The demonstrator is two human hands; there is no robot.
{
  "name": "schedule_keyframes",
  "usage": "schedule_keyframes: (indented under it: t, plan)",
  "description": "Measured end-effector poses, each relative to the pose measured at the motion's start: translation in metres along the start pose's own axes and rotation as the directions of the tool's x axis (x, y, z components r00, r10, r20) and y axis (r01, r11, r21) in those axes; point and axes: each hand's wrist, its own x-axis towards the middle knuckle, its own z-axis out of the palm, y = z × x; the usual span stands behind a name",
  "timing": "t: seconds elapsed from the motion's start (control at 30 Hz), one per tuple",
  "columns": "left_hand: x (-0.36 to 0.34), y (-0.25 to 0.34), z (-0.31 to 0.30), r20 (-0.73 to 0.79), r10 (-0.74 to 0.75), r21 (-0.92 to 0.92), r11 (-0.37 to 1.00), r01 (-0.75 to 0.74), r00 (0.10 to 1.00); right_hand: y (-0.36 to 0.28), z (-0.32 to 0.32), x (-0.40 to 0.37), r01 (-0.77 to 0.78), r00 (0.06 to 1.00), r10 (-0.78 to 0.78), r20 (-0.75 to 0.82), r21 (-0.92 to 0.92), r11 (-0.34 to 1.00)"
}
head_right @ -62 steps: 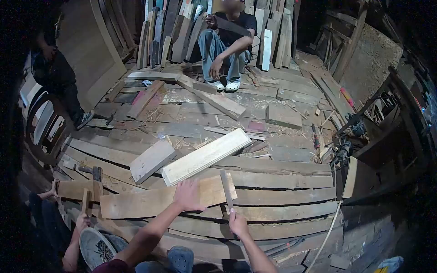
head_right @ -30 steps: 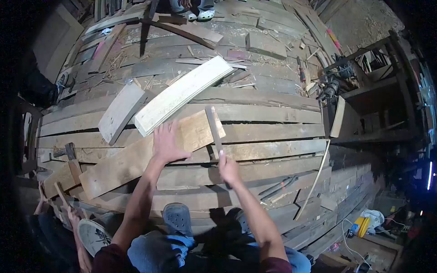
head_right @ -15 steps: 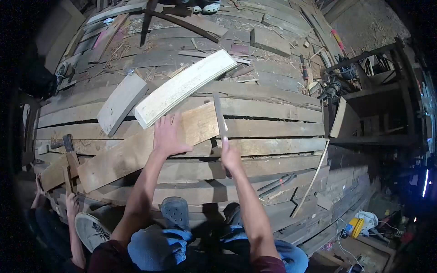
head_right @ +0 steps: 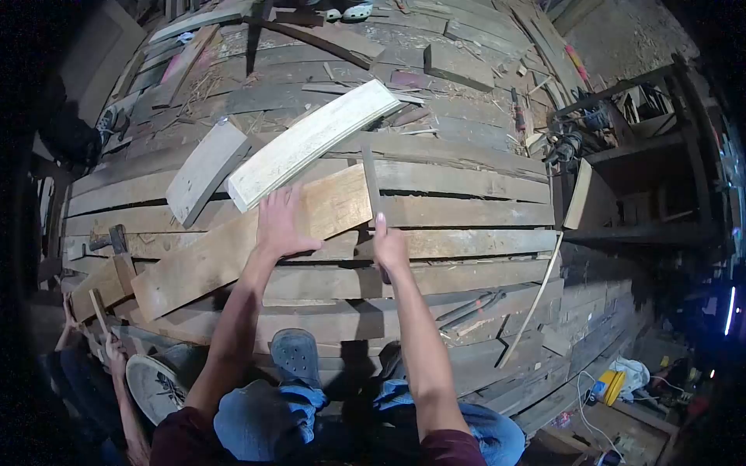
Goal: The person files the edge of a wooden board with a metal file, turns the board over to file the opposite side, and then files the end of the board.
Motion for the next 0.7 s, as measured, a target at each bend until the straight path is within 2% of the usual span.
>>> schedule_keyframes:
  t: [0.03, 0.13, 0.23, 0.4, 0.5, 0.53, 0.57, 0.6, 0.67, 0.7]
  plan:
    - [0.0, -0.001, 0.001, -0.012, 0.013, -0.004, 1.0, -0.013, 1.0, -0.004, 0.005, 0.004, 0.025, 0.997, -0.026, -0.067, -0.02, 0.999]
    - [0.0, -0.003, 0.006, -0.026, 0.007, 0.02, 1.0, -0.006, 1.0, 0.003, 0.007, -0.027, -0.051, 0.998, 0.049, 0.026, 0.096, 0.994]
    - [-0.001, -0.002, 0.003, -0.013, 0.001, 0.048, 0.999, 0.0, 1.0, 0.029, 0.02, -0.048, -0.105, 0.994, 0.105, 0.001, 0.098, 0.99]
    - [-0.002, -0.004, 0.007, -0.047, 0.043, 0.021, 0.999, -0.042, 0.998, 0.003, 0.029, 0.015, -0.025, 0.997, 0.029, -0.071, 0.054, 0.998]
    - [-0.001, -0.007, 0.01, -0.039, 0.022, 0.023, 1.0, -0.021, 0.999, 0.011, 0.035, 0.0, -0.025, 0.993, 0.031, -0.113, 0.048, 0.999]
    - [0.0, -0.007, 0.01, -0.033, 0.01, 0.026, 1.0, -0.009, 0.999, 0.005, 0.03, -0.029, -0.067, 0.996, 0.072, -0.05, 0.094, 0.993]
    - [0.0, -0.006, 0.011, -0.025, -0.001, 0.027, 1.0, 0.002, 1.0, 0.022, 0.037, -0.037, -0.077, 0.993, 0.081, -0.084, 0.049, 0.996]
    - [0.0, -0.006, 0.012, -0.035, -0.004, 0.028, 1.0, 0.005, 0.999, 0.043, 0.047, -0.037, 0.001, 0.991, 0.009, -0.131, 0.072, 0.997]
    - [0.003, -0.003, 0.009, -0.028, -0.009, 0.032, 0.999, 0.01, 1.0, 0.044, 0.046, -0.033, 0.05, 0.985, -0.04, -0.168, 0.058, 0.997]
    - [0.001, -0.003, 0.007, -0.014, -0.009, 0.039, 0.999, 0.01, 1.0, 0.023, 0.04, -0.036, 0.01, 0.988, -0.005, -0.156, 0.034, 0.999]
